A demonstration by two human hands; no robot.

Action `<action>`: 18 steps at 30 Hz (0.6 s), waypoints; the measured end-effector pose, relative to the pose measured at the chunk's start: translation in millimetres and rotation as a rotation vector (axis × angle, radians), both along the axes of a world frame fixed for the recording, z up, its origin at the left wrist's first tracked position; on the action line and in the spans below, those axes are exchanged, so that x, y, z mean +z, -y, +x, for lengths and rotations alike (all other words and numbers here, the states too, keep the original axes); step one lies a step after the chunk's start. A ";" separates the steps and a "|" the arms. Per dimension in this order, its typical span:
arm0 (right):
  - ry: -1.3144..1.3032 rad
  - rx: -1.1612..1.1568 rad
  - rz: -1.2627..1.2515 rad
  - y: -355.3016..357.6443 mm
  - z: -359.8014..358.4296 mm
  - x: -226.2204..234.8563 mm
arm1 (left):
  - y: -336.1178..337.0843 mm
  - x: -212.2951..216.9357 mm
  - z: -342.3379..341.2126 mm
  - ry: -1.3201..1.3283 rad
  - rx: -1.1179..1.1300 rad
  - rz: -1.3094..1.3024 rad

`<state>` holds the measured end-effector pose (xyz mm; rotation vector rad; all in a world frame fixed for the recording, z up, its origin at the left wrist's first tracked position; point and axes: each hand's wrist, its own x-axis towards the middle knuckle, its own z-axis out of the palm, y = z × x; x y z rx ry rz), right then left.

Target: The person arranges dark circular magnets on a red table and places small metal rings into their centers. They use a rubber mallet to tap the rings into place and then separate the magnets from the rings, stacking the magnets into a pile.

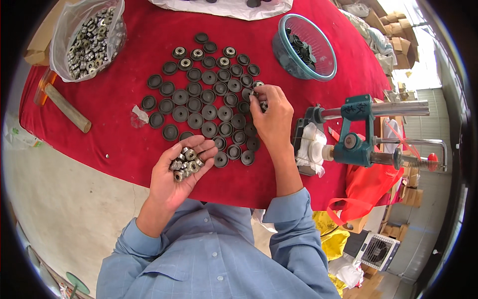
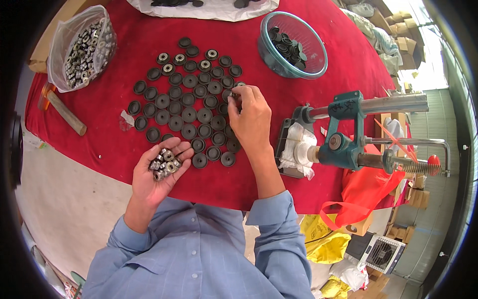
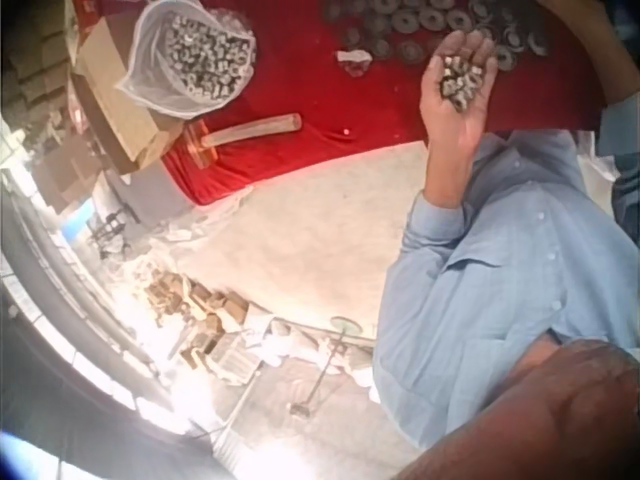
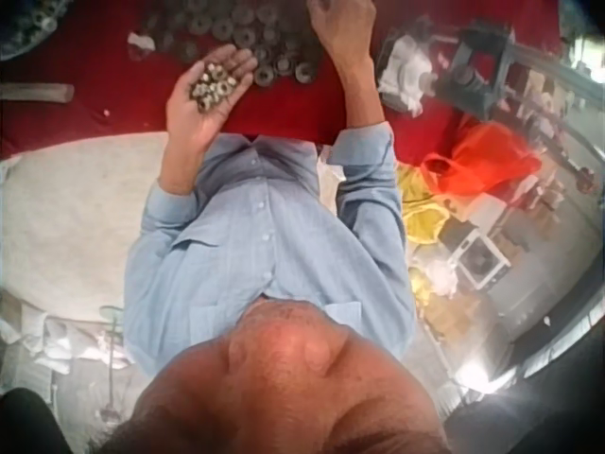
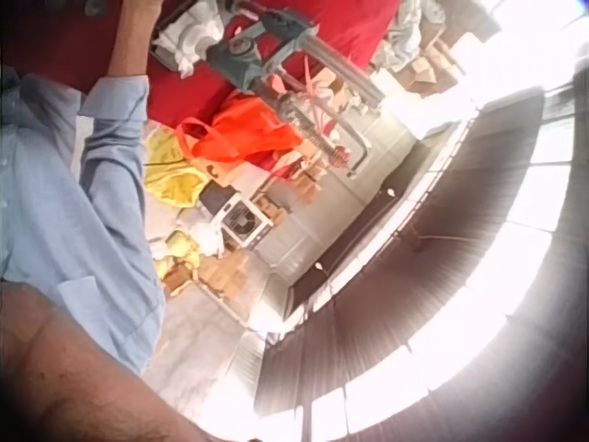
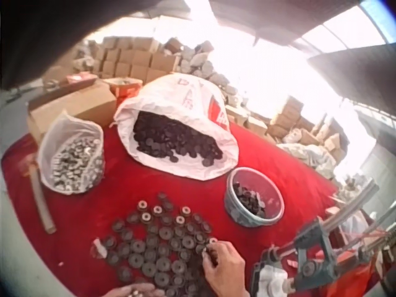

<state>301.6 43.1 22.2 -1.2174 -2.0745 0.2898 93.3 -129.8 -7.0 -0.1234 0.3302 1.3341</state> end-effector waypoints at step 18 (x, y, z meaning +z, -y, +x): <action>0.365 0.017 0.227 20.3 -1.6 -15.2 | 5.7 -2.2 1.7 -0.065 0.005 0.047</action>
